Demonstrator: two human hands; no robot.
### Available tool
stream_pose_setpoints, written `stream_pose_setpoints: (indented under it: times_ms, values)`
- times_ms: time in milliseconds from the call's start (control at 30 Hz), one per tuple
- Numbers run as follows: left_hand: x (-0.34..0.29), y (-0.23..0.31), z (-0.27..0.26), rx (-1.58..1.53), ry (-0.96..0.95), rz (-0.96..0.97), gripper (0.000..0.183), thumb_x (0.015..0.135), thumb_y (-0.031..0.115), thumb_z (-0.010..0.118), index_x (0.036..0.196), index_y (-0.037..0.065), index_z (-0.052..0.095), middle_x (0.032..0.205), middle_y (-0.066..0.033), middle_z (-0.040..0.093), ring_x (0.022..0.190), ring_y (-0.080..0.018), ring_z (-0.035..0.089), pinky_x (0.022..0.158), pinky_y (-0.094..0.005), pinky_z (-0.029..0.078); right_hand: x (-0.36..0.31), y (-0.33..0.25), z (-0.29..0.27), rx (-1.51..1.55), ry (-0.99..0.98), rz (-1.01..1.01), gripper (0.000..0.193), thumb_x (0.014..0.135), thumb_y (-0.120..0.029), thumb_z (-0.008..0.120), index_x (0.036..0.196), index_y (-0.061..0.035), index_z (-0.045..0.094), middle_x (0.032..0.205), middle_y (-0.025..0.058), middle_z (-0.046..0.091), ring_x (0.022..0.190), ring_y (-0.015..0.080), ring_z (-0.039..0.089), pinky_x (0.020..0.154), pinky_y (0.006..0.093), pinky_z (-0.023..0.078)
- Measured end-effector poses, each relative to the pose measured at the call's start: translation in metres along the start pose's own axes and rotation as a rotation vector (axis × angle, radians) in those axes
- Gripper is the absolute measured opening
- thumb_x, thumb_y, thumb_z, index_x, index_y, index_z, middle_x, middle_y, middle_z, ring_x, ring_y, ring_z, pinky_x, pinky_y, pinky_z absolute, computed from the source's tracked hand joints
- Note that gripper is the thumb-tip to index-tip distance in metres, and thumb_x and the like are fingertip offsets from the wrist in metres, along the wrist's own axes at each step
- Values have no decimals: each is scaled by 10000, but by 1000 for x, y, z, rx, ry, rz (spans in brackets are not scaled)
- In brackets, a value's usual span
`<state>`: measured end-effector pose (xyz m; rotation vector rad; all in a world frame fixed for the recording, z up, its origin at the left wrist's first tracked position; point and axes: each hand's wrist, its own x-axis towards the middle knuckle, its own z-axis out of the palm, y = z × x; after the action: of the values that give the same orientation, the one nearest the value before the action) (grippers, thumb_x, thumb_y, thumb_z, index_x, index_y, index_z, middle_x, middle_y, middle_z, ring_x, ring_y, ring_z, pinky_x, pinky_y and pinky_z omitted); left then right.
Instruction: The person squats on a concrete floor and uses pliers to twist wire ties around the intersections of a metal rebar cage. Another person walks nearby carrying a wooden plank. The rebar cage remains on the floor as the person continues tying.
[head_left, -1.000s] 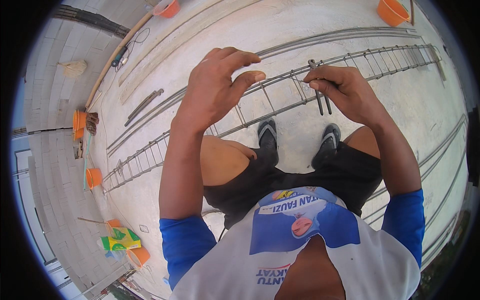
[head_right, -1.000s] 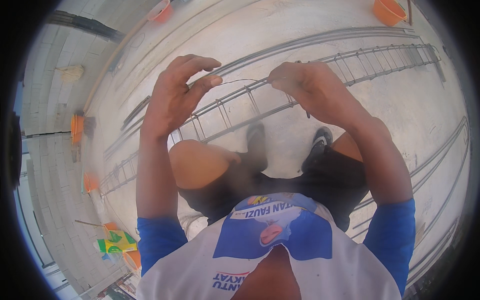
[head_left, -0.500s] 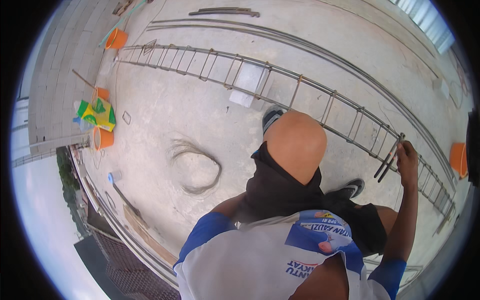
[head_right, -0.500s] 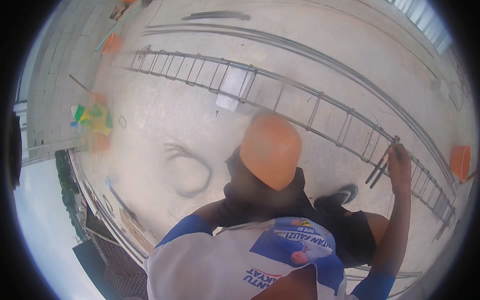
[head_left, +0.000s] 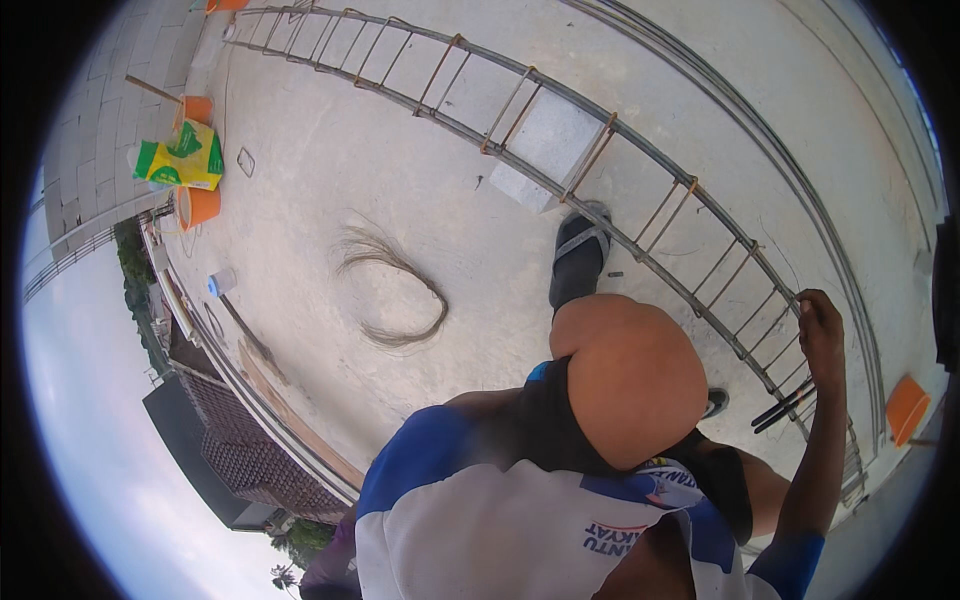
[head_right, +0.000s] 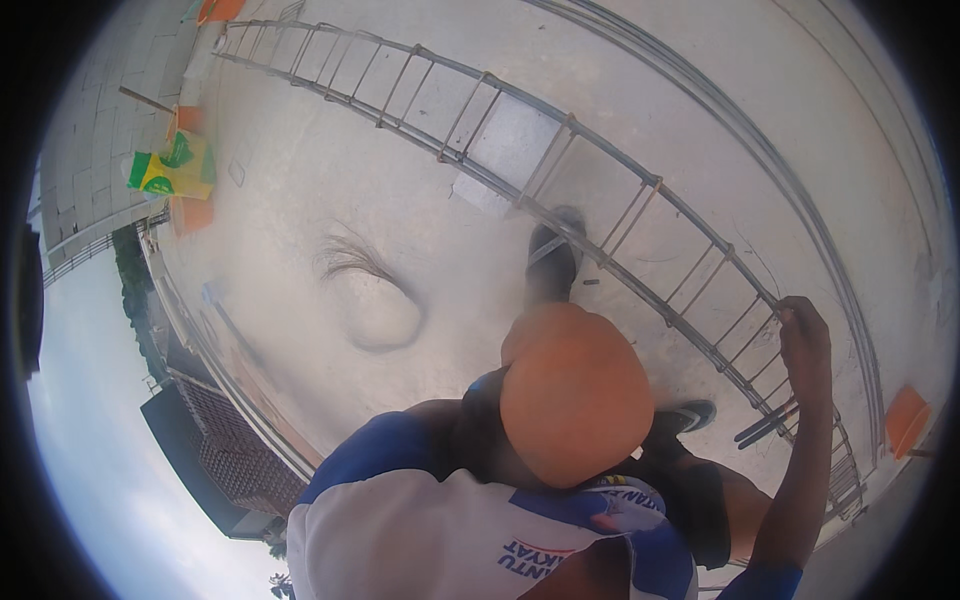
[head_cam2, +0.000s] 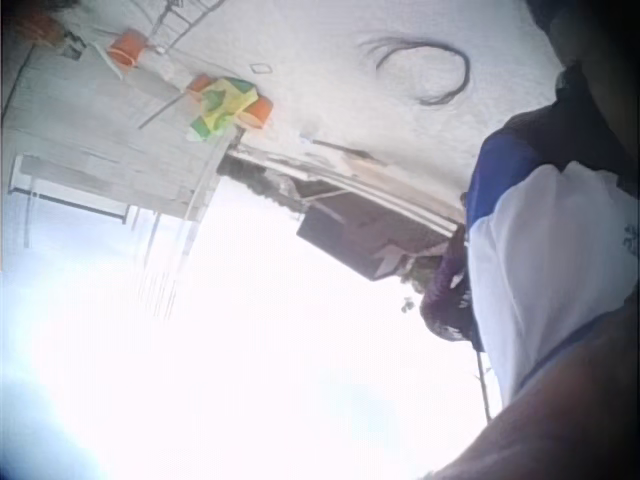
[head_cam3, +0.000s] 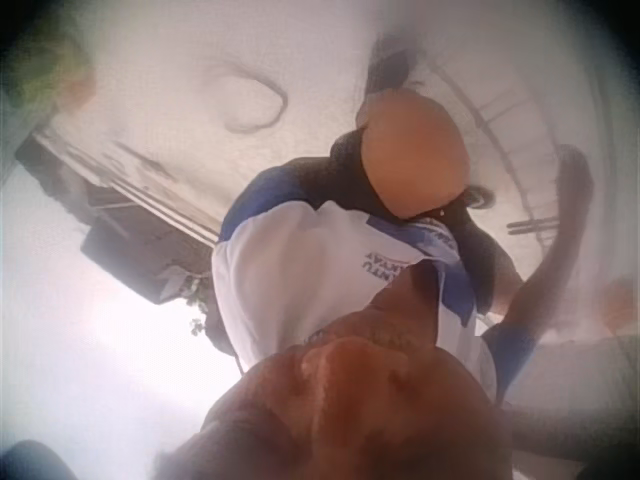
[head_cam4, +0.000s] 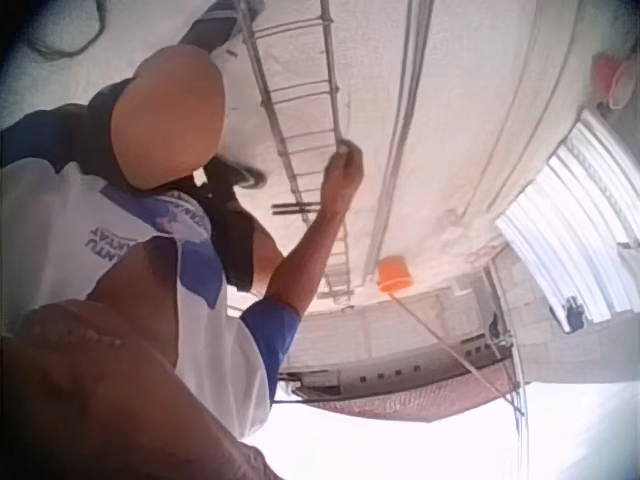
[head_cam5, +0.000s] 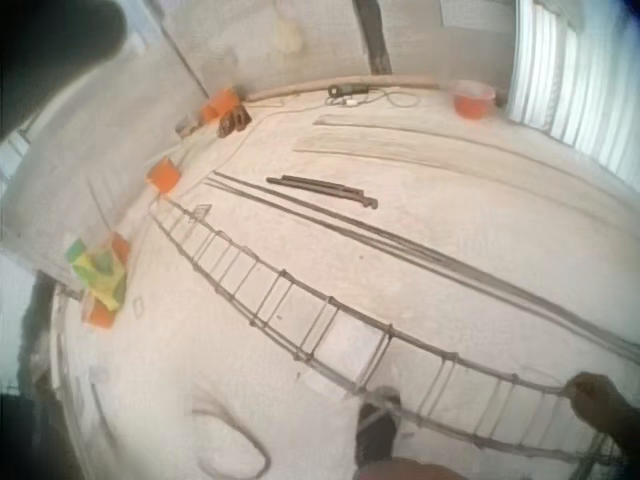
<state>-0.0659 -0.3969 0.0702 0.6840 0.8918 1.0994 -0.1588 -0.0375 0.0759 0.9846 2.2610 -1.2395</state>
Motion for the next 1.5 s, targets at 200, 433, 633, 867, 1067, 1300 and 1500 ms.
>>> stream_pose_setpoints:
  times_ms: [200, 433, 633, 867, 1067, 1300, 1500]
  values:
    - [-7, 93, -21, -211, -408, 134, 339, 882, 247, 615, 1083, -26, 627, 918, -165, 683, 856, -255, 665, 742, -323, 514, 27, 4, -24, -125, -67, 59, 183, 919, -169, 493, 969, -11, 571, 658, 27, 463, 568, 107, 425, 550, 291, 375]
    - [-80, 26, -125, 92, 217, -430, 336, 873, 247, 634, 1080, -18, 635, 920, -163, 680, 849, -251, 661, 739, -324, 514, 10, 49, -21, -69, 154, 159, 219, 940, -193, 490, 978, 12, 556, 707, 66, 509, 644, 142, 482, 626, 319, 421]
    - [-183, -76, -240, 285, 606, -835, 334, 865, 247, 651, 1077, -11, 641, 922, -160, 678, 842, -248, 658, 737, -325, 513, -30, 27, -12, -52, 261, 95, 257, 931, -210, 536, 1045, 8, 613, 651, 36, 492, 589, 114, 456, 569, 303, 407]
    - [-123, 67, -344, 433, 464, -512, 333, 856, 247, 670, 1074, -4, 649, 924, -158, 676, 835, -243, 655, 734, -325, 512, -104, 10, 38, 645, 366, 202, 236, 940, -203, 530, 1053, -3, 584, 602, -39, 430, 513, 40, 390, 427, 212, 295]
    - [9, 104, -307, 952, 513, -190, 437, 867, 415, 620, 996, -1, 660, 878, -191, 671, 815, -301, 649, 729, -409, 501, -146, 15, 130, 815, 489, 224, 222, 919, -182, 551, 1016, 11, 602, 672, -17, 482, 532, 52, 417, 443, 216, 319]
    - [46, 69, -307, 865, 404, -406, 516, 877, 481, 559, 942, -22, 658, 826, -194, 665, 787, -309, 643, 714, -429, 487, -147, 40, 204, 828, 362, 192, 337, 874, -267, 557, 1035, 20, 630, 733, 50, 561, 585, 124, 504, 509, 289, 422]
    - [39, 69, -300, 1025, 345, -221, 465, 877, 432, 576, 940, -22, 656, 806, -180, 659, 758, -289, 637, 695, -415, 483, -156, 43, 223, 820, 360, 285, 345, 872, -278, 563, 1020, 25, 638, 748, 58, 562, 603, 136, 517, 517, 293, 428]
